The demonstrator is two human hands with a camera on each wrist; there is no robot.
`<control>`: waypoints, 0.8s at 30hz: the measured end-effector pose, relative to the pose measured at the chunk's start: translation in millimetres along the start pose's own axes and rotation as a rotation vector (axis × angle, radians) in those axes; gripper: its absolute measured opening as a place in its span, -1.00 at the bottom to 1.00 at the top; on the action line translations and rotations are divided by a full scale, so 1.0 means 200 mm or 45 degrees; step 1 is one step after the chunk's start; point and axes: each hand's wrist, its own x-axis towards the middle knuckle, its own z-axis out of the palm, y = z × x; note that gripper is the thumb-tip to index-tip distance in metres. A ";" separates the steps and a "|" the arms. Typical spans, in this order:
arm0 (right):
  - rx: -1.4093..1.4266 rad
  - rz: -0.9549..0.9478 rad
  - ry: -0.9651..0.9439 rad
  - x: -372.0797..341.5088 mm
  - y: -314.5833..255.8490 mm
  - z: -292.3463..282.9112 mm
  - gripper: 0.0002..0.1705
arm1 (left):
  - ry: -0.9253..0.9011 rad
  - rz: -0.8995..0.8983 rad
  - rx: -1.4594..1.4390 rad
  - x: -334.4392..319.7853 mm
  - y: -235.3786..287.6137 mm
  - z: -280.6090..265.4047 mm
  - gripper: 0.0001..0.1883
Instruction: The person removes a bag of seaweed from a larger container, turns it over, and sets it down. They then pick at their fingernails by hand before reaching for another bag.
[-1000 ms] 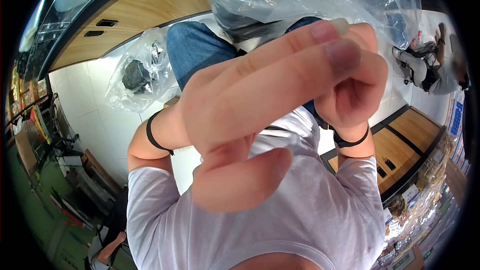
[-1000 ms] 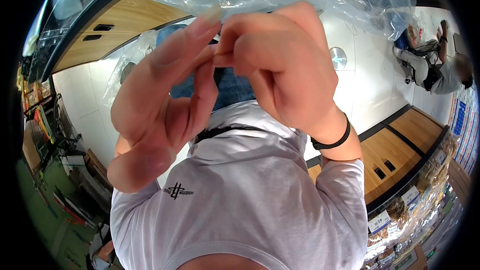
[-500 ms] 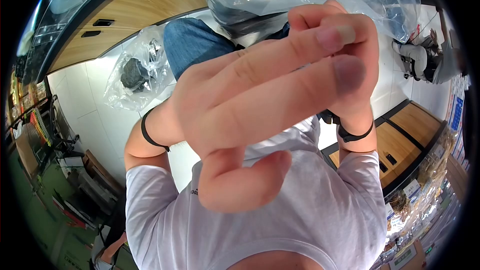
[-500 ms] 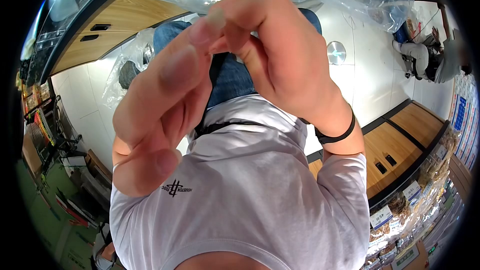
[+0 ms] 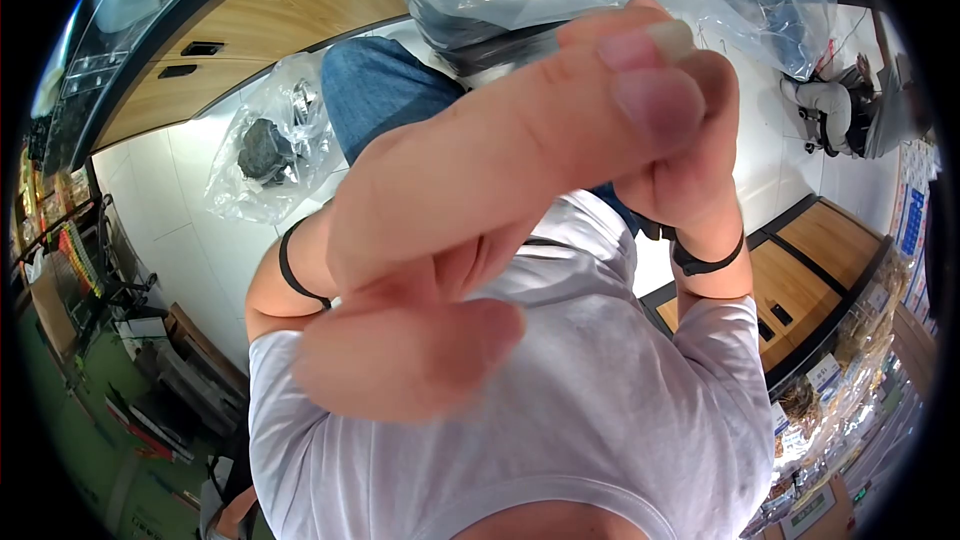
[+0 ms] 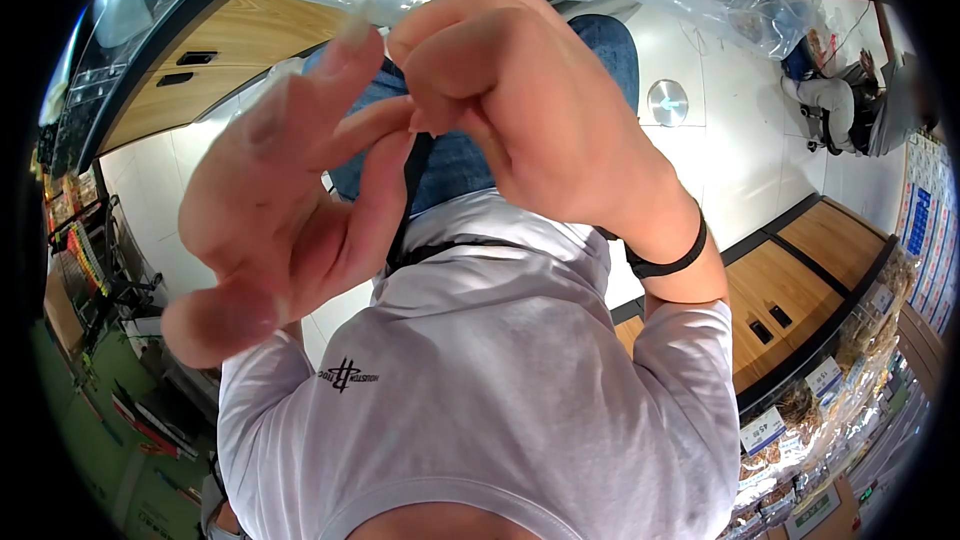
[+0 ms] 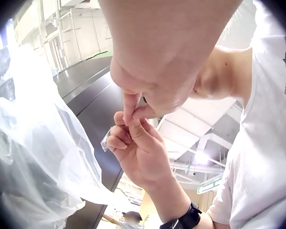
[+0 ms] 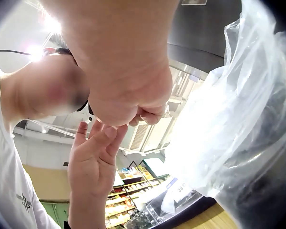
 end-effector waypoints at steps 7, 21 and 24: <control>-0.139 -0.251 -0.091 0.01 0.00 -0.04 -0.95 | 0.117 0.023 0.200 0.00 0.00 -0.01 -0.07; 0.117 -0.477 -0.141 -0.04 0.09 -0.05 -0.68 | 0.128 0.077 0.258 0.01 0.00 0.02 -0.02; 0.027 -0.576 0.037 -0.04 0.07 -0.03 -0.54 | 0.124 0.148 0.265 0.02 -0.01 0.01 -0.07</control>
